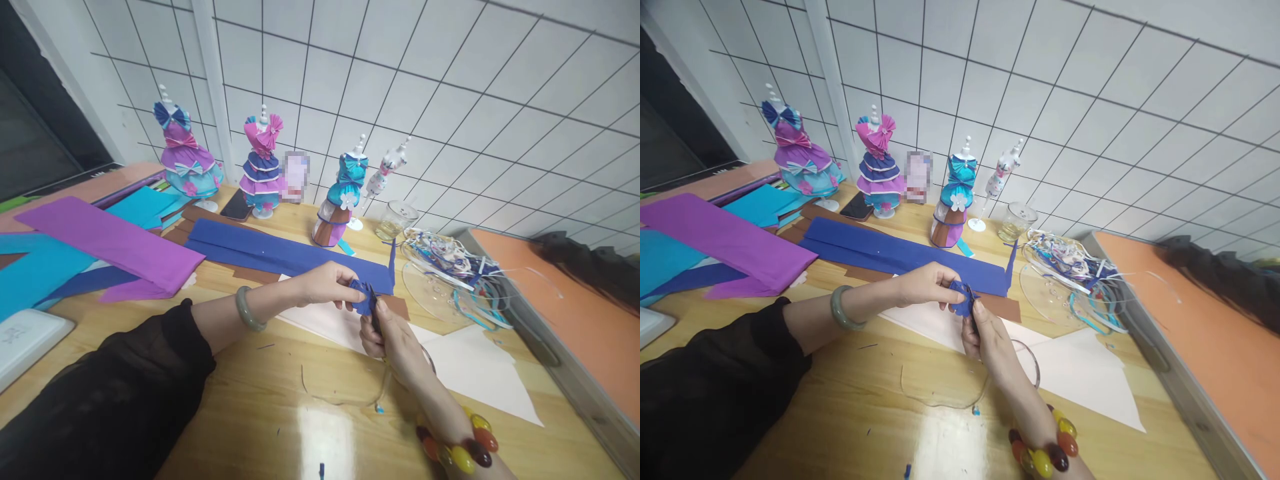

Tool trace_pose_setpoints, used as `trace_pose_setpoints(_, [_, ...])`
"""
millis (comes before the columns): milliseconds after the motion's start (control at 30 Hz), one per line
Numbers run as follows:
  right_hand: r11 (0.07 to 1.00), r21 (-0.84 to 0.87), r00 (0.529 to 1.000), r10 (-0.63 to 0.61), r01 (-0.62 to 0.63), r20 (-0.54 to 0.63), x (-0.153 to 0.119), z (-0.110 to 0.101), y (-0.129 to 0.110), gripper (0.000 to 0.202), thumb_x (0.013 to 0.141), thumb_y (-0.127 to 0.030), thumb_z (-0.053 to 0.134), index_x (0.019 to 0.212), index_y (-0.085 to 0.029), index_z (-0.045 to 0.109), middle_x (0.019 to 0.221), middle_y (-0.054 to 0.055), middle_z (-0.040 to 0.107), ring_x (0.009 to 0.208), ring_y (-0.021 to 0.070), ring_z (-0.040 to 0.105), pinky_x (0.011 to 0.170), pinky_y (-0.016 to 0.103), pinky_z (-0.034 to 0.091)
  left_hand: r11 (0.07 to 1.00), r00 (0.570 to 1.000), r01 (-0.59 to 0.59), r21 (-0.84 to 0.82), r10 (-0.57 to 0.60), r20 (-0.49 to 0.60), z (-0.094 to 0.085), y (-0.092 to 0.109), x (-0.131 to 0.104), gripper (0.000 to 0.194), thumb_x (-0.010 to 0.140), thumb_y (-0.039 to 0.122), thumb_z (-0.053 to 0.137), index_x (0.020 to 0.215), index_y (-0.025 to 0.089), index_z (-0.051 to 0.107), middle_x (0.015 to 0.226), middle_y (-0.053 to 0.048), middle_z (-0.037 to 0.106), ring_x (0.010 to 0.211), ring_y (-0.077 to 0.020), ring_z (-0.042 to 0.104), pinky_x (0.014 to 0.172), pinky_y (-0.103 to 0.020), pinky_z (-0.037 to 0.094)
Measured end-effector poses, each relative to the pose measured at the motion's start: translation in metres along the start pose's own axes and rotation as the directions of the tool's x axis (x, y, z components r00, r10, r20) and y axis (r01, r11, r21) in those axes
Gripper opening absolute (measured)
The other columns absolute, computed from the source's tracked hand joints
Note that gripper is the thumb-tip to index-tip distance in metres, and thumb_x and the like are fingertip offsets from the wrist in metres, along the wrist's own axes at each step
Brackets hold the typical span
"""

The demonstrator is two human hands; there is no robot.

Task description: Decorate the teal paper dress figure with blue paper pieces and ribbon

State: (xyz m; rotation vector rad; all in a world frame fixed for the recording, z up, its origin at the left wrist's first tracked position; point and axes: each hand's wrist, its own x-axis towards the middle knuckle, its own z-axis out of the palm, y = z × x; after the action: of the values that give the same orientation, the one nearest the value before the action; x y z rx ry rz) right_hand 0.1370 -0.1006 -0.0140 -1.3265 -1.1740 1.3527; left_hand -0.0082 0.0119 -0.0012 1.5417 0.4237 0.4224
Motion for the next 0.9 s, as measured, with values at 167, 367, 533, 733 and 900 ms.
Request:
trace_pose_setpoints(167, [1.0, -0.024, 1.0, 0.0, 0.0, 0.006, 0.0004, -0.0018, 0.0026, 0.047, 0.088, -0.054, 0.029, 0.056, -0.019, 0.035, 0.047, -0.006, 0.028, 0.039, 0.0065, 0.026, 0.04, 0.022, 0.018, 1.0, 1.0, 0.01, 0.011, -0.01, -0.005, 0.0005, 0.0, 0.0004, 0.017, 0.07, 0.029, 0.062, 0.07, 0.013, 0.058, 0.064, -0.001, 0.057, 0.061, -0.0085, 0.053, 0.055, -0.021, 0.042])
trace_pose_setpoints(367, [1.0, -0.028, 1.0, 0.002, -0.002, 0.003, 0.0004, -0.003, 0.0031, 0.047, 0.087, -0.055, 0.03, 0.057, -0.019, 0.036, 0.047, -0.006, 0.028, 0.039, 0.0065, 0.026, 0.04, 0.022, 0.019, 1.0, 1.0, 0.004, 0.016, -0.004, 0.005, -0.0016, 0.0003, 0.0004, 0.018, 0.07, 0.03, 0.062, 0.07, 0.013, 0.058, 0.064, -0.001, 0.058, 0.061, -0.009, 0.054, 0.056, -0.022, 0.042])
trace_pose_setpoints(533, [1.0, -0.011, 1.0, 0.009, -0.009, 0.004, 0.0002, -0.0006, -0.0008, 0.047, 0.086, -0.056, 0.032, 0.057, -0.019, 0.036, 0.048, -0.007, 0.027, 0.038, 0.006, 0.025, 0.039, 0.022, 0.018, 1.0, 1.0, -0.002, 0.021, 0.002, 0.005, -0.0021, -0.0001, 0.0007, 0.018, 0.071, 0.03, 0.062, 0.071, 0.012, 0.058, 0.064, -0.001, 0.057, 0.061, -0.0091, 0.053, 0.055, -0.022, 0.042])
trace_pose_setpoints(733, [1.0, 0.006, 1.0, 0.005, -0.005, -0.001, -0.0001, 0.0007, -0.0025, 0.045, 0.085, -0.057, 0.034, 0.061, -0.019, 0.038, 0.049, -0.007, 0.027, 0.038, 0.0057, 0.025, 0.039, 0.021, 0.017, 0.999, 1.0, 0.002, 0.033, -0.001, -0.005, -0.0024, 0.002, 0.0003, 0.018, 0.07, 0.03, 0.062, 0.07, 0.013, 0.058, 0.063, 0.0, 0.057, 0.061, -0.0091, 0.053, 0.055, -0.022, 0.042])
trace_pose_setpoints(900, [1.0, 0.023, 1.0, 0.013, -0.013, 0.014, 0.0002, -0.0001, -0.0016, 0.042, 0.086, -0.056, 0.034, 0.064, -0.019, 0.038, 0.049, -0.008, 0.028, 0.038, 0.0054, 0.025, 0.038, 0.021, 0.017, 0.999, 1.0, -0.006, 0.043, 0.007, -0.011, -0.0032, 0.0019, 0.0, 0.019, 0.07, 0.031, 0.061, 0.069, 0.013, 0.057, 0.063, 0.0, 0.056, 0.06, -0.0088, 0.053, 0.055, -0.022, 0.042])
